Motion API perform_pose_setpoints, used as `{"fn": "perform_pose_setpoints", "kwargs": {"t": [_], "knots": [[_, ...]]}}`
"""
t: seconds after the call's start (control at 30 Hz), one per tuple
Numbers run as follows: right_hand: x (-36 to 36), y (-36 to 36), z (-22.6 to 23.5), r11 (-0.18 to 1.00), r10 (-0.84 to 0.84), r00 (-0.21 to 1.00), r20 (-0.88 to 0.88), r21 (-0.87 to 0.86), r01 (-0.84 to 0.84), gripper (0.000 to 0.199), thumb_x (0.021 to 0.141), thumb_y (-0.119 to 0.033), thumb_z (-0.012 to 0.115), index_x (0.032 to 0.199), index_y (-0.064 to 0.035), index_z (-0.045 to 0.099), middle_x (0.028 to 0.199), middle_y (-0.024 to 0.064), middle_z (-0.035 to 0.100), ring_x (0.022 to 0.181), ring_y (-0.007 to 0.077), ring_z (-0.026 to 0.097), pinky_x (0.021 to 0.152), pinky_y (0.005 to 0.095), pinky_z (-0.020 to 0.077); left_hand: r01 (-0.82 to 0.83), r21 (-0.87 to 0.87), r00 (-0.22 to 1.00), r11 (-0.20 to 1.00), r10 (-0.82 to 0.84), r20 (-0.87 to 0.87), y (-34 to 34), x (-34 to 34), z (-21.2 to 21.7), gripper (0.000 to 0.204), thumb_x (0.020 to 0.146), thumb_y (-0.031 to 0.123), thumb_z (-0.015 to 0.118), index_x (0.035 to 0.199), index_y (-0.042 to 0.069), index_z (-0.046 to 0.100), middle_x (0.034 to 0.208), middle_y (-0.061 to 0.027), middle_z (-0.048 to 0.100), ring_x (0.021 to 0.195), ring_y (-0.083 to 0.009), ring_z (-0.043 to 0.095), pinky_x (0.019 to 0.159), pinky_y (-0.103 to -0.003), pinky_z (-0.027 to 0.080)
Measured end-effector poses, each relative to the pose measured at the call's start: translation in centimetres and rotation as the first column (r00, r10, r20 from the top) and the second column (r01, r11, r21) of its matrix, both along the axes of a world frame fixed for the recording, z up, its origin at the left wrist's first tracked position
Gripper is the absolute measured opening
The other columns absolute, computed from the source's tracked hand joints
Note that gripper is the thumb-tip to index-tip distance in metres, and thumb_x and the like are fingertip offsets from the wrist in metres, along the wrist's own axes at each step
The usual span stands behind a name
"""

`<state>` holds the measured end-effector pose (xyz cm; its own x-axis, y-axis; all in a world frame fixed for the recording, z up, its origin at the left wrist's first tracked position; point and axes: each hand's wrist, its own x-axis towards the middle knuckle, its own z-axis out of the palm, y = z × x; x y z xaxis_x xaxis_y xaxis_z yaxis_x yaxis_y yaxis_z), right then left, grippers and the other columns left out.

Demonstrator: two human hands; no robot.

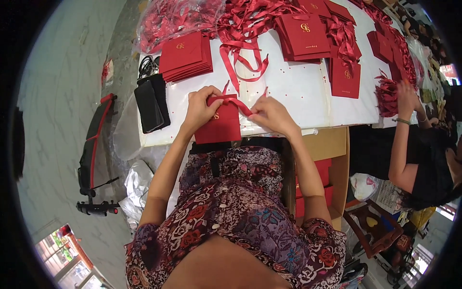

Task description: Tying ribbons and packaging small red bags on a shared work table.

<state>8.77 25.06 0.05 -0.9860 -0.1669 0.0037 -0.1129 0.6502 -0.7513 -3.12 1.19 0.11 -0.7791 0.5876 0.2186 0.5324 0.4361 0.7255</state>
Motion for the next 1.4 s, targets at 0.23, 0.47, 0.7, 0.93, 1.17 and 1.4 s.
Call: {"fn": "perform_pose_setpoints", "kwargs": {"t": [0.23,0.47,0.7,0.93,1.17,1.4], "knots": [[0.1,-3.7,2.6,0.908,-0.378,0.926,-0.003,-0.196,0.370,0.014,0.084,-0.012,0.068,0.091,-0.0010,0.062,0.086,0.0157,0.060,0.071,0.0324,0.061,0.067,0.0399,0.0492,-0.180,0.001,0.896,0.984,0.165,-0.413,2.0,0.3,-0.3,0.013,0.081,0.014,0.070,0.093,0.009,0.070,0.086,-0.0085,0.065,0.081,-0.0266,0.060,0.085,-0.042,0.037],[-1.6,-6.1,3.3,0.998,-0.058,0.857,-0.512,0.004,0.070,0.010,0.074,0.003,0.061,0.081,-0.0044,0.060,0.089,0.0118,0.057,0.092,0.0328,0.058,0.081,0.0422,0.0469,-0.210,0.362,0.940,0.908,0.086,0.331,1.2,2.6,-0.7,0.027,0.098,0.025,0.056,0.095,0.002,0.068,0.084,-0.0076,0.063,0.076,-0.0174,0.057,0.067,-0.029,0.043],[-1.9,-9.3,1.4,0.984,0.154,0.818,-0.554,0.012,-0.178,0.009,0.073,0.002,0.061,0.076,-0.0051,0.056,0.087,0.0107,0.055,0.091,0.0308,0.056,0.081,0.0418,0.0464,-0.269,0.340,0.475,0.901,-0.183,0.861,1.0,2.6,-0.2,0.036,0.105,0.035,0.045,0.097,0.006,0.065,0.068,0.0047,0.055,0.059,-0.0036,0.047,0.054,-0.020,0.037],[-1.2,-9.5,1.9,0.895,-0.354,0.907,-0.228,-0.364,0.258,0.007,0.087,0.002,0.057,0.090,-0.0008,0.063,0.090,0.0149,0.059,0.078,0.0303,0.062,0.070,0.0343,0.0497,-0.204,0.353,0.724,0.913,-0.102,0.682,0.1,3.2,-3.2,0.028,0.106,0.027,0.042,0.101,0.009,0.062,0.076,0.0045,0.055,0.062,-0.0032,0.046,0.056,-0.018,0.037],[-3.1,-9.7,0.6,0.822,-0.395,0.914,-0.092,-0.480,0.307,0.014,0.091,-0.008,0.066,0.099,0.0020,0.063,0.090,0.0077,0.061,0.073,0.0133,0.061,0.067,0.0257,0.0490,-0.082,0.299,0.933,0.951,-0.032,0.358,0.8,4.9,-3.1,0.018,0.097,0.011,0.048,0.104,-0.002,0.057,0.083,-0.0224,0.061,0.080,-0.0395,0.063,0.069,-0.043,0.049],[-3.2,-9.1,0.3,0.832,-0.333,0.943,0.022,-0.464,0.304,0.011,0.090,-0.009,0.068,0.095,0.0000,0.063,0.080,0.0077,0.067,0.073,0.0142,0.064,0.066,0.0278,0.0504,-0.360,-0.023,0.921,0.933,0.351,-0.168,-2.5,2.8,-0.1,0.037,0.078,0.013,0.073,0.112,0.004,0.061,0.100,-0.0153,0.056,0.090,-0.0334,0.060,0.074,-0.042,0.052]]}}
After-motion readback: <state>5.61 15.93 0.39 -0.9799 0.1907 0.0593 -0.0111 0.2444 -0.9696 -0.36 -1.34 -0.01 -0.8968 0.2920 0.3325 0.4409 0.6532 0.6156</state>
